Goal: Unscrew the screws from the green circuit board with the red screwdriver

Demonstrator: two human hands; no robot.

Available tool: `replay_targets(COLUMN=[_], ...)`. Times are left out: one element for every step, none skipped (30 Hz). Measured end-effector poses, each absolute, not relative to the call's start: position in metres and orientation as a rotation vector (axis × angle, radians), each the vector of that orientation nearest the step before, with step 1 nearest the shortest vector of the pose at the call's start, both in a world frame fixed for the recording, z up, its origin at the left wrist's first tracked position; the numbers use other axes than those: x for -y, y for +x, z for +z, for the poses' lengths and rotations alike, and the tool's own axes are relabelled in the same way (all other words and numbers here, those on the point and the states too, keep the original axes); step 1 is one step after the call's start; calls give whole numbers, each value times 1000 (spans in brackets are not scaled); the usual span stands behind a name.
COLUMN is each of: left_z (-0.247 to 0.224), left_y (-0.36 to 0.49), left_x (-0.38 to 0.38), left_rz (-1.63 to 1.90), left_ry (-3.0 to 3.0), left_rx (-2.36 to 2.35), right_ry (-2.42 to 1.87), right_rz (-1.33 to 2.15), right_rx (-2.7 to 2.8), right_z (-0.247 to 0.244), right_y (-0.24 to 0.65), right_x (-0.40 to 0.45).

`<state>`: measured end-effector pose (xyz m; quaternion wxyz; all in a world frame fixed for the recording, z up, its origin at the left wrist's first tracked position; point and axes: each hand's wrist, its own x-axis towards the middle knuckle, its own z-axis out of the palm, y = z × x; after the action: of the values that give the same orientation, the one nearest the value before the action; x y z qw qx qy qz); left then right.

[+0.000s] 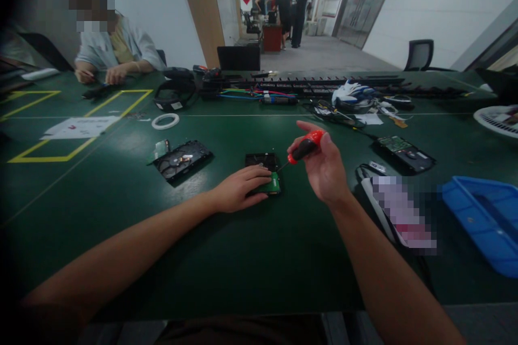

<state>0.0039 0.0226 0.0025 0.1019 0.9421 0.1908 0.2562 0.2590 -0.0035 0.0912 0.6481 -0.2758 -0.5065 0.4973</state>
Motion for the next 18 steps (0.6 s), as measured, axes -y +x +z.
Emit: replay_targets(left_z=[2,2,2,2,2,2,2,2,2,3,3,3,3,3,3,2,2,2], left_y=[4,4,4,4,4,4,4,4,4,3,3,3,3,3,3,3,3,3], left_x=[-22,-22,-22,-22,-23,-23,-23,-23,-23,-23,-23,-23,-23,-23,-23,-23,-23,-23], left_rz=[763,768,769,767,764,761,760,761,760,757,752,747,743,743,747,757,768,776], left_ry=[2781,2779,2779,2777,2775,2771,2765,2760,2757,2756,2757,2760,2763,2765,2767,2767,2766,2767], left_rx=[-563,-561,-558,-554,-552,-553,-556,-560,-564,-567,-569,-569,-566,-564,-562,-561,-562,-563], right_ry=[-632,-642,-650,-659,-664,-664,-662,-659,-654,-650,-646,-642,-640,-637,-633,-633,-634,-639], right_rz=[1132,1133,1130,1126,1118,1108,1101,1100,1106,1118,1134,1147,1155,1158,1158,1157,1157,1158], right_rx=[1153,1167,1182,1200,1216,1226,1233,1236,1233,1225,1214,1201,1188,1177,1168,1161,1157,1154], right_z=[91,91,91,91,92,92,93,94,95,95,96,96,96,97,97,97,97,97], right_y=[259,259,259,259,259,259,259,259,259,259,259,259,259,259,259,259,259,258], right_x=[3,4,4,5,6,6,7,8,8,9,9,9,9,8,8,8,8,9])
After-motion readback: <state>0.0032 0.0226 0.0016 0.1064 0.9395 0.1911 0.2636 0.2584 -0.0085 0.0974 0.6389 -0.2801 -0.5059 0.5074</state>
